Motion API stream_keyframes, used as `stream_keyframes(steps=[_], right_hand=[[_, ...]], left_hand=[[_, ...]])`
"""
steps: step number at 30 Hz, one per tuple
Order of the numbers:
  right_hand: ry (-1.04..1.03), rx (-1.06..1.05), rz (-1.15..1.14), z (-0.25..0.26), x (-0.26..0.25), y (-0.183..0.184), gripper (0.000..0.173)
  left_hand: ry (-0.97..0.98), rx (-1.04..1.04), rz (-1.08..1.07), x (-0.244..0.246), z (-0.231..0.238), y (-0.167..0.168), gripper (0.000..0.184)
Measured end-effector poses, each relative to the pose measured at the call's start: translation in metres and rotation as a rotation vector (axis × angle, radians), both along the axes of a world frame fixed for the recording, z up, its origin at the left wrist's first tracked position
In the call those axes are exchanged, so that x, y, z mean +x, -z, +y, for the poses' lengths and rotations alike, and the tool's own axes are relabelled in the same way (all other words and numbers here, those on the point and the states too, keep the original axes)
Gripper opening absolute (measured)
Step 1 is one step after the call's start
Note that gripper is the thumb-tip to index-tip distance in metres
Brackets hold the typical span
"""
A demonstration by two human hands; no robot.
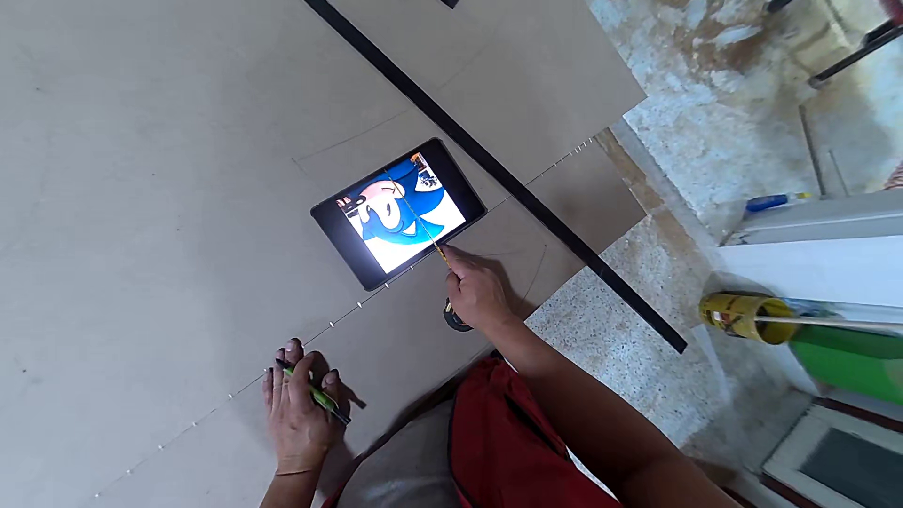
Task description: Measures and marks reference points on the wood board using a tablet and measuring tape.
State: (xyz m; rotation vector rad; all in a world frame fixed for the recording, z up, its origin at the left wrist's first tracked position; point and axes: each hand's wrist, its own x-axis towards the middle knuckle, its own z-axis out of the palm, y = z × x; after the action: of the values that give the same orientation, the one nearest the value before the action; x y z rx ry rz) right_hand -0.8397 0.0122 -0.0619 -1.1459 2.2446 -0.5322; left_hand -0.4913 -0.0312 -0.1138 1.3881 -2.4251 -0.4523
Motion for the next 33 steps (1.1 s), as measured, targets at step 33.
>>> stream_keyframes(steps=[33], right_hand=[[-0.028,-0.005,0.04,-0.0004,-0.0005,0.0018,0.05]], left_hand=[[-0.024,-0.001,0.006,0.0028,0.0008,0.0019,0.056]])
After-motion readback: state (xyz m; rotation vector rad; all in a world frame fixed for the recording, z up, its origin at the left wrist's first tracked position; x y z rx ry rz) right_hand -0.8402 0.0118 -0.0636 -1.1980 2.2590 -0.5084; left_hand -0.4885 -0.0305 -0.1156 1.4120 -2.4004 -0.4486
